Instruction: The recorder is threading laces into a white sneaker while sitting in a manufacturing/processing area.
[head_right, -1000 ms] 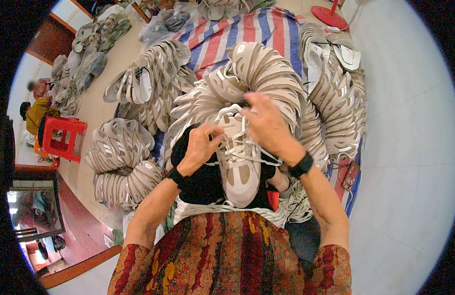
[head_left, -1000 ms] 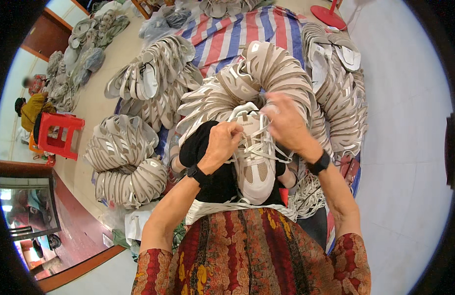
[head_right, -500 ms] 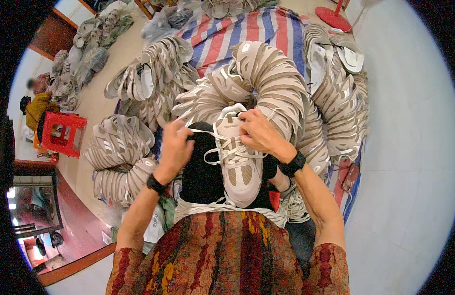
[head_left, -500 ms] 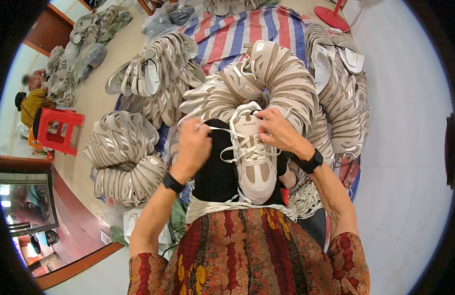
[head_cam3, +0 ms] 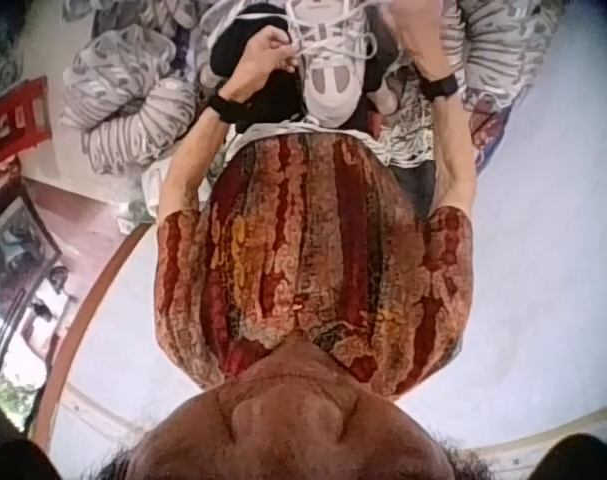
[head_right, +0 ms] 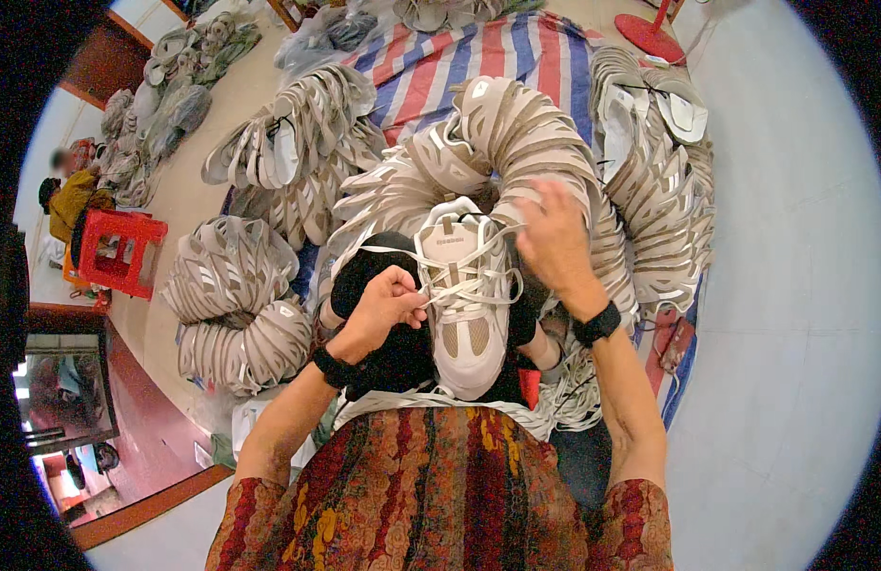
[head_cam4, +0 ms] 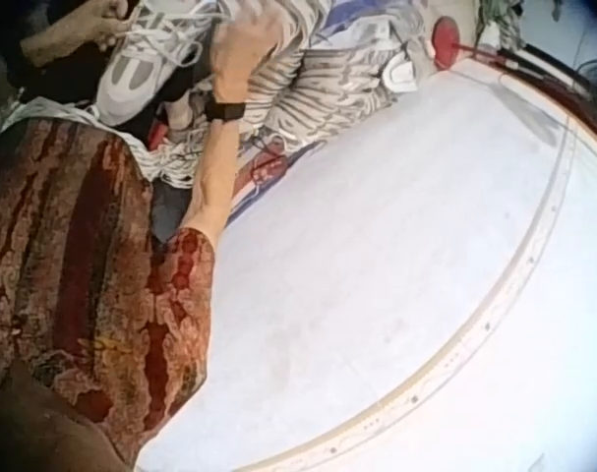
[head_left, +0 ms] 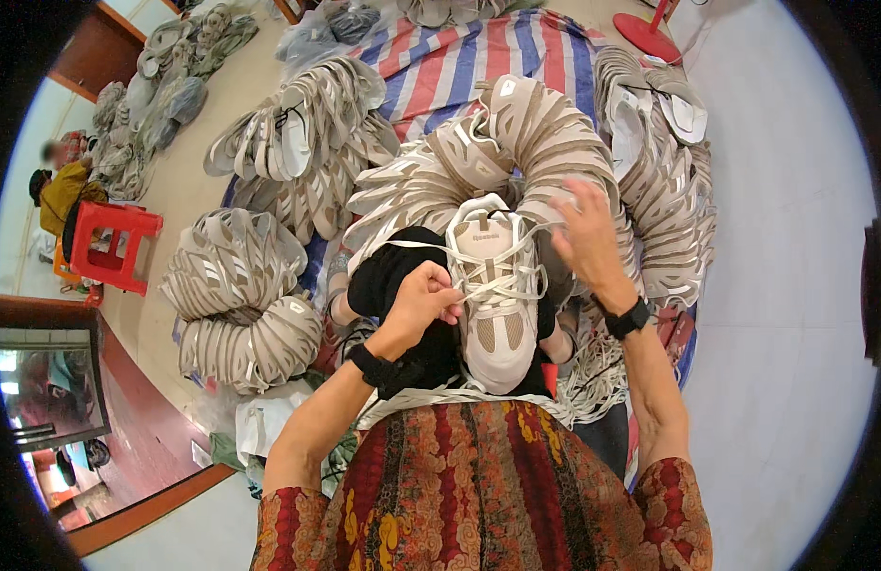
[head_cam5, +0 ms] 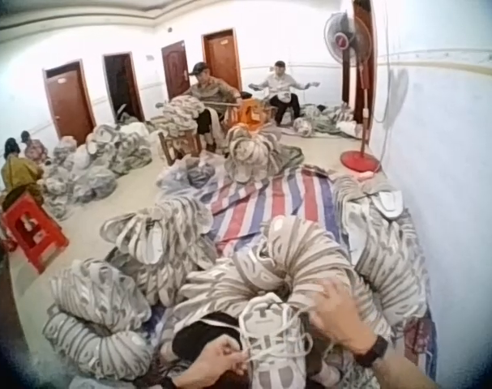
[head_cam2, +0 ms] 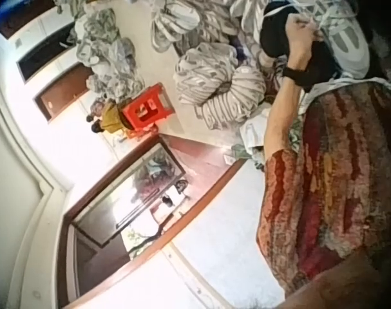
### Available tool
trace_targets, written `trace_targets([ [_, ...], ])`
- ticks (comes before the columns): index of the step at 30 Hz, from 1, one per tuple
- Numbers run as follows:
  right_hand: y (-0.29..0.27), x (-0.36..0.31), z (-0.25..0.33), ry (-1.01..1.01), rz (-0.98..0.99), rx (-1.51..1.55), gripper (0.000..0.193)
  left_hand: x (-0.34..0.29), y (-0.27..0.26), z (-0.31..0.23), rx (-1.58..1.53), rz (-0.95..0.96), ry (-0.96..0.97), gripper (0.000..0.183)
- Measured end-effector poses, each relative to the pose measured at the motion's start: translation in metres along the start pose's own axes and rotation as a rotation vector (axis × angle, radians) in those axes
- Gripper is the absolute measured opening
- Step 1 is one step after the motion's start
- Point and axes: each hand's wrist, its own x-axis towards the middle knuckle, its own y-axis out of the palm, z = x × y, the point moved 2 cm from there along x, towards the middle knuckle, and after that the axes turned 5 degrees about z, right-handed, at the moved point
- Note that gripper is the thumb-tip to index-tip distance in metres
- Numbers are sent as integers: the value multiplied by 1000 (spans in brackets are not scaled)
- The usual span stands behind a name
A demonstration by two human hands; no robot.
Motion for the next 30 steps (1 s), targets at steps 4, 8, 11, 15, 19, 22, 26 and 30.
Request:
trace_targets([
  [4,14,-5,35,-200,89,270,19,-7,-1,-3,-188,15,-125,17],
  [8,22,-2,42,-129,176,341,18,-8,-2,5,-440,7,-164,14],
  [11,27,-3,43,-182,181,302,15,0,0,11,-657,72,-44,14],
  [15,28,-7,35,-101,113,440,10,3,4,10,-910,178,26,15],
  [19,13,-8,-5,342,-121,489,9,-18,-4,4,-759,-55,-124,13],
  [22,9,-13,-8,317,115,446,12,-25,-8,-4,-543,-30,-67,10],
  [26,-18,-37,9,85,-36,173,34,-12,-12,-22,220,-131,335,10],
  [30,-13,-71,28,19,286,319,34,6,-11,-38,763,-279,598,20],
])
